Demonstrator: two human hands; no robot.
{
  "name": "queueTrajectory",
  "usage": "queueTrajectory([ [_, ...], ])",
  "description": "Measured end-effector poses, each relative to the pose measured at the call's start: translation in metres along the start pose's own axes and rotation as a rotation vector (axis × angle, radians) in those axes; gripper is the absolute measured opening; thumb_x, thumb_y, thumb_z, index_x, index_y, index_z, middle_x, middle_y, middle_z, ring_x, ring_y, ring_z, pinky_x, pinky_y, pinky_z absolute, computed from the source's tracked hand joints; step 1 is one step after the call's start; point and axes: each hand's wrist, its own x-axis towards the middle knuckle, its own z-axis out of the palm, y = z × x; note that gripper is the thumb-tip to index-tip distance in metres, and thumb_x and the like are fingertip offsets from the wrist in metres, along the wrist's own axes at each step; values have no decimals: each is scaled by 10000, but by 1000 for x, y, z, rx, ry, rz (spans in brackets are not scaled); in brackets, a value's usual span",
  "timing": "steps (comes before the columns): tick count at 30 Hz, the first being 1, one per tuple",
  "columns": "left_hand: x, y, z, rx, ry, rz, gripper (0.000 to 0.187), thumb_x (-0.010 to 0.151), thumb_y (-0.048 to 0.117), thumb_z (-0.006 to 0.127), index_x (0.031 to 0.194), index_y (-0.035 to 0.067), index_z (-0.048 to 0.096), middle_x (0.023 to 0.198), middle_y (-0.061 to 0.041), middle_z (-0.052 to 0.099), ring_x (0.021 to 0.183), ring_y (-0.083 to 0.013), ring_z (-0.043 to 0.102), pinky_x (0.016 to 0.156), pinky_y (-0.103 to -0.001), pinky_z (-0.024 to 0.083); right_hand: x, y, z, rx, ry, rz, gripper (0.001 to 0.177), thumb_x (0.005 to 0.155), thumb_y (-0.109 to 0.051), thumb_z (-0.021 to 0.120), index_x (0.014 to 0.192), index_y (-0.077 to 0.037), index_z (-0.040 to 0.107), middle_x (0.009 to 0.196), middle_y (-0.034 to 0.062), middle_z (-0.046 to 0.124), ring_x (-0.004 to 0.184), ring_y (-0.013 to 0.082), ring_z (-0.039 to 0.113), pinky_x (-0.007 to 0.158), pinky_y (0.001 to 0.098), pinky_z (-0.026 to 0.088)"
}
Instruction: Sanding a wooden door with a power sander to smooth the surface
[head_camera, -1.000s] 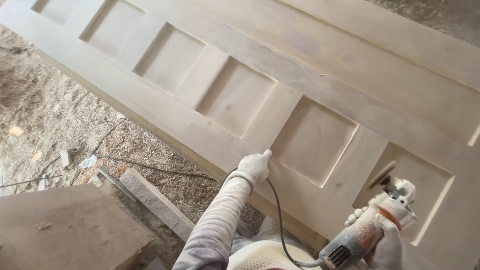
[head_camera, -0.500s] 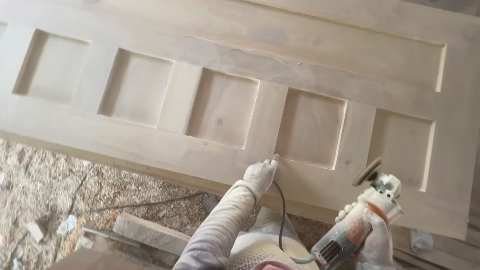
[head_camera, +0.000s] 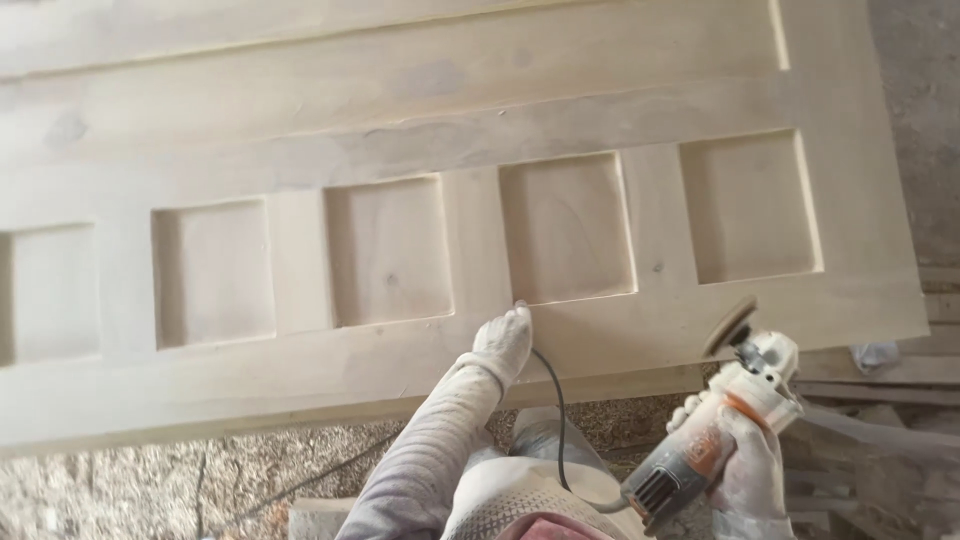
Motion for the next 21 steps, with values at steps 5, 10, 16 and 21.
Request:
queueTrajectory([
  [5, -14, -26, 23, -11, 95, -8, 681, 903, -22, 373, 1571, 107, 344, 1046, -186, 687, 850, -439, 717, 761, -558, 581, 22, -21, 4, 68, -35, -34, 429, 814, -85, 561, 1237, -9, 552, 878, 196, 626, 724, 367, 661, 656, 486, 552],
  [10, -44, -41, 20, -214, 206, -272, 371, 1047, 306, 467, 1340, 80, 486, 1089, -190, 717, 869, -446, 725, 747, -570, 580, 48, -34, -1, 19, -90, -31, 513, 787, -98, 591, 1297, -53, 559, 880, 180, 640, 688, 342, 677, 633, 478, 579],
  [16, -42, -20, -18, -56, -71, -158, 911, 863, -67, 408, 1655, 333, 206, 1114, -186, 560, 771, -453, 688, 741, -583, 584, 58, -32, 8, -62, -89, -45, 471, 806, -136, 601, 1266, -33, 584, 825, 199, 606, 660, 337, 638, 627, 423, 528],
  [21, -45, -15, -38, 14, -180, -108, 692, 971, 60, 383, 1617, 297, 305, 1107, -181, 622, 897, -439, 716, 791, -562, 584, 48, -18, 28, -48, -61, -1, 436, 873, -151, 605, 1291, -27, 598, 887, 215, 602, 715, 354, 640, 676, 416, 548],
])
